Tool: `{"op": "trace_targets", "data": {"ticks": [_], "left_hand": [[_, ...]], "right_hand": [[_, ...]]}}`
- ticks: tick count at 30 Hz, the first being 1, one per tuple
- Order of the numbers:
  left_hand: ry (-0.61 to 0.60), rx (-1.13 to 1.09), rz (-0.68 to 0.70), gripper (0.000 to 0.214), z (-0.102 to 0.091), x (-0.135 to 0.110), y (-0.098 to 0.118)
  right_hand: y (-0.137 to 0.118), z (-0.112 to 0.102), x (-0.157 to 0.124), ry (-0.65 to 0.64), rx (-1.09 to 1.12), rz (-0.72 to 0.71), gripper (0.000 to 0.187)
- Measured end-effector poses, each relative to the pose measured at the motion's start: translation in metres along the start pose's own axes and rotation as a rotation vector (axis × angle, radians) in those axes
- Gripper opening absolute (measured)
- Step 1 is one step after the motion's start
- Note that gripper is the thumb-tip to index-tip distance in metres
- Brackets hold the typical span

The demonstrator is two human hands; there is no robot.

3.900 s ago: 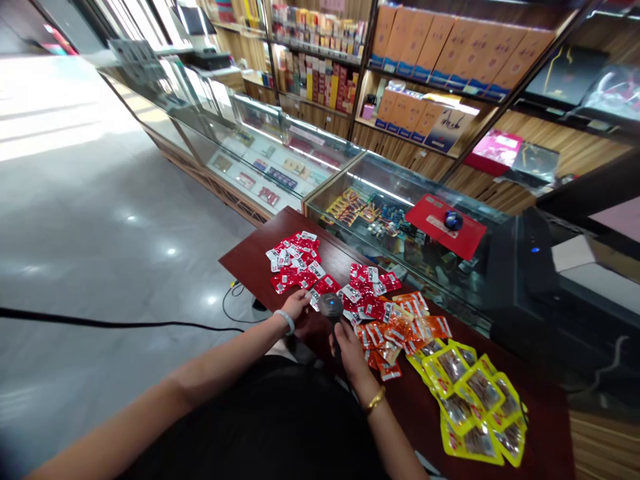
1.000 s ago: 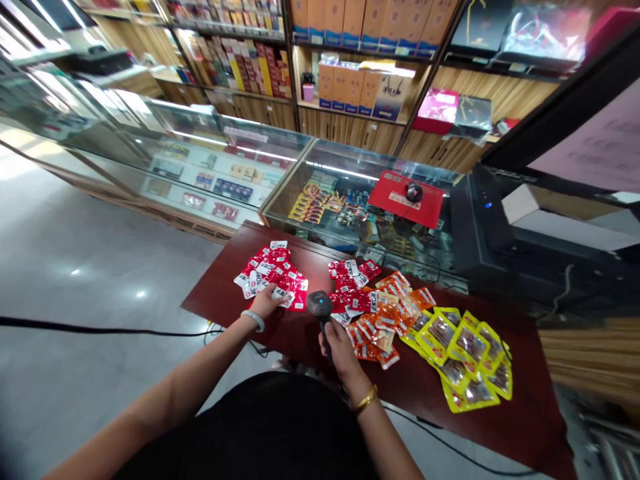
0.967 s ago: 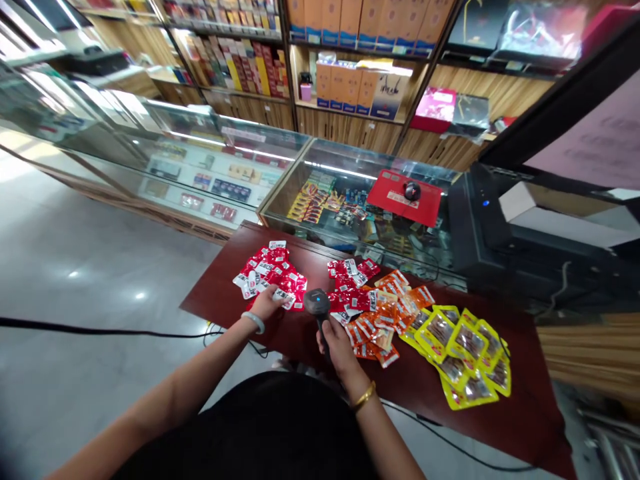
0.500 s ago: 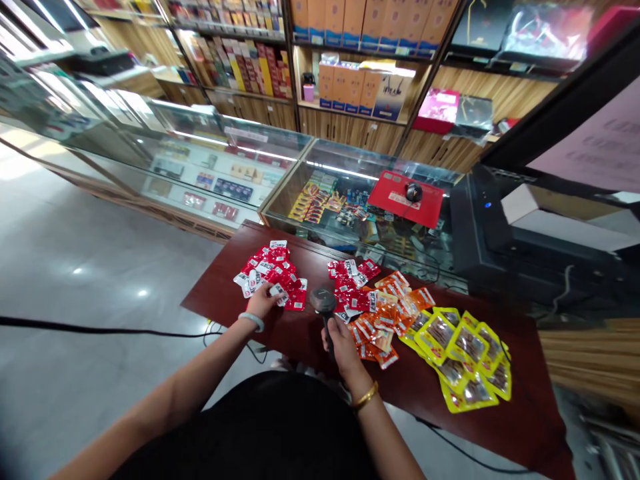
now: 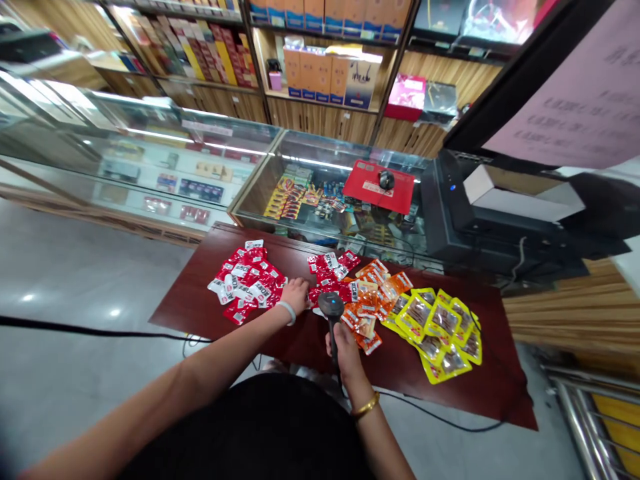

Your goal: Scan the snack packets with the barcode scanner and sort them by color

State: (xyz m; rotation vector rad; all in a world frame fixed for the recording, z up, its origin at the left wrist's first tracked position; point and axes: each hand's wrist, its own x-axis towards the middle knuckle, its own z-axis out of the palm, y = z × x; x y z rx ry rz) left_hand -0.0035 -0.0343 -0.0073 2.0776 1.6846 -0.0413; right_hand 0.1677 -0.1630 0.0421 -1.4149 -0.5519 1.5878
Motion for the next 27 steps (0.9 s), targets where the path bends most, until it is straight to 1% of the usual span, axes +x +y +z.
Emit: {"op": "trace_targets", "data": {"ticks": [3,5,7,10,12,15,18,21,24,26,27], "left_hand": [[-0.073,0.005,-0.086,0.050,-0.001,0.005,-0.002],[-0.121,-0.056,-0.176,0.048,-0.003,0.001,-0.012],[-0.131,-0.144,-0.235,0.048,-0.006,-0.007,-0.025],[-0.104,-0.251,-0.236,0.045,-0.008,-0.023,-0.042],[-0.090,-0.289,-0.237,0.043,-0.009,-0.034,-0.050],[-0.069,-0.321,-0.277,0.044,-0.011,-0.046,-0.057],[-0.013,-0.361,-0.329,0.048,-0.016,-0.056,-0.067],[0.063,-0.390,-0.420,0.053,-0.025,-0.059,-0.086],[0.126,-0.419,-0.537,0.058,-0.039,-0.055,-0.111],[0.156,-0.388,-0.591,0.058,-0.050,-0.051,-0.125],[0.176,-0.335,-0.605,0.057,-0.055,-0.049,-0.131]], "right_hand": [[0.003,0.000,-0.002,0.011,-0.034,0.006,0.047],[0.005,0.001,-0.002,0.007,-0.061,0.020,0.048],[0.007,0.005,0.000,-0.014,-0.088,0.036,0.050],[0.008,0.016,0.006,-0.090,-0.098,0.064,0.051],[0.008,0.026,0.012,-0.154,-0.096,0.073,0.051],[0.004,0.043,0.018,-0.232,-0.126,0.046,0.045],[-0.001,0.057,0.021,-0.267,-0.167,0.028,0.042],[-0.004,0.063,0.019,-0.275,-0.190,0.034,0.043],[-0.003,0.064,0.015,-0.276,-0.189,0.047,0.044],[-0.001,0.061,0.014,-0.257,-0.177,0.057,0.046],[-0.001,0.060,0.013,-0.243,-0.169,0.060,0.047]]}}
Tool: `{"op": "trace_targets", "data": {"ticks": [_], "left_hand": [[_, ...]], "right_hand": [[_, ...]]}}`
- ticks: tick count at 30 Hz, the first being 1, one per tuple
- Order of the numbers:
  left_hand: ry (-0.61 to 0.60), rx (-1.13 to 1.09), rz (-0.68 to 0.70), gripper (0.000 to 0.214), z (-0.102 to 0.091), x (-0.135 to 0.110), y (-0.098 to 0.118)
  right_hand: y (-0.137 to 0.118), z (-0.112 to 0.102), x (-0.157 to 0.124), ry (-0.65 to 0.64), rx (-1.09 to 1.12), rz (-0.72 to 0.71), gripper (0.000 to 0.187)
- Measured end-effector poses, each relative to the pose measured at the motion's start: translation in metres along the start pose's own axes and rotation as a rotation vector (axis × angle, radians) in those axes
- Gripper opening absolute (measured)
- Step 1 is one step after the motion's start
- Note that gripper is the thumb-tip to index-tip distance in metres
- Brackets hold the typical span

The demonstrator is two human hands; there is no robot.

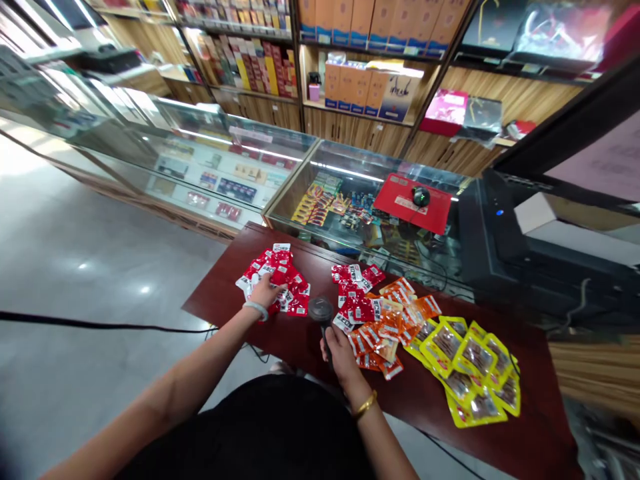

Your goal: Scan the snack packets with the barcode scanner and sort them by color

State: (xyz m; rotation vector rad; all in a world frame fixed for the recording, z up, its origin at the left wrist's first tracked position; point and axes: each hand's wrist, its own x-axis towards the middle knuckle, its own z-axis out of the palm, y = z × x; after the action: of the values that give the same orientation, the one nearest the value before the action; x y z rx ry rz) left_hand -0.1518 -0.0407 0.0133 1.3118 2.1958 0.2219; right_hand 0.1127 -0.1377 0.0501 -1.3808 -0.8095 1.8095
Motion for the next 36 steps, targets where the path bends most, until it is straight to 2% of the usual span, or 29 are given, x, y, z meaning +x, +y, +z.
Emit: {"op": "trace_targets", "data": {"ticks": [4,7,10,13,15,17,20,23,26,28,32,36], "left_hand": [[0.215,0.213,0.018,0.060,-0.009,0.005,0.005],[0.281,0.240,0.125,0.068,0.000,0.003,0.030],[0.185,0.221,0.313,0.059,0.022,0.008,0.075],[-0.003,0.212,0.408,0.052,0.050,0.022,0.128],[-0.088,0.225,0.456,0.050,0.068,0.034,0.158],[-0.137,0.258,0.501,0.049,0.082,0.046,0.180],[-0.168,0.332,0.554,0.059,0.094,0.060,0.197],[-0.232,0.389,0.530,0.069,0.097,0.067,0.198],[-0.359,0.343,0.453,0.046,0.092,0.067,0.186],[-0.392,0.224,0.396,0.032,0.086,0.063,0.169],[-0.299,-0.071,0.285,0.030,0.068,0.046,0.125],[-0.230,-0.244,0.253,0.029,0.045,0.026,0.085]], "right_hand": [[0.003,-0.010,-0.003,0.062,0.037,-0.012,0.049],[0.003,-0.019,-0.005,0.103,0.068,-0.028,0.048],[0.003,-0.027,-0.008,0.132,0.101,-0.031,0.046],[0.002,-0.035,-0.011,0.159,0.107,-0.033,0.046],[0.002,-0.040,-0.013,0.173,0.095,-0.033,0.046],[0.003,-0.044,-0.016,0.179,0.090,-0.031,0.045],[0.006,-0.049,-0.021,0.191,0.114,-0.019,0.046],[0.009,-0.051,-0.026,0.205,0.152,0.010,0.049],[0.009,-0.051,-0.028,0.217,0.152,0.030,0.052],[0.006,-0.048,-0.029,0.207,0.128,0.032,0.054],[0.001,-0.036,-0.024,0.153,0.080,0.034,0.052],[-0.003,-0.014,-0.012,0.042,0.006,0.019,0.052]]}}
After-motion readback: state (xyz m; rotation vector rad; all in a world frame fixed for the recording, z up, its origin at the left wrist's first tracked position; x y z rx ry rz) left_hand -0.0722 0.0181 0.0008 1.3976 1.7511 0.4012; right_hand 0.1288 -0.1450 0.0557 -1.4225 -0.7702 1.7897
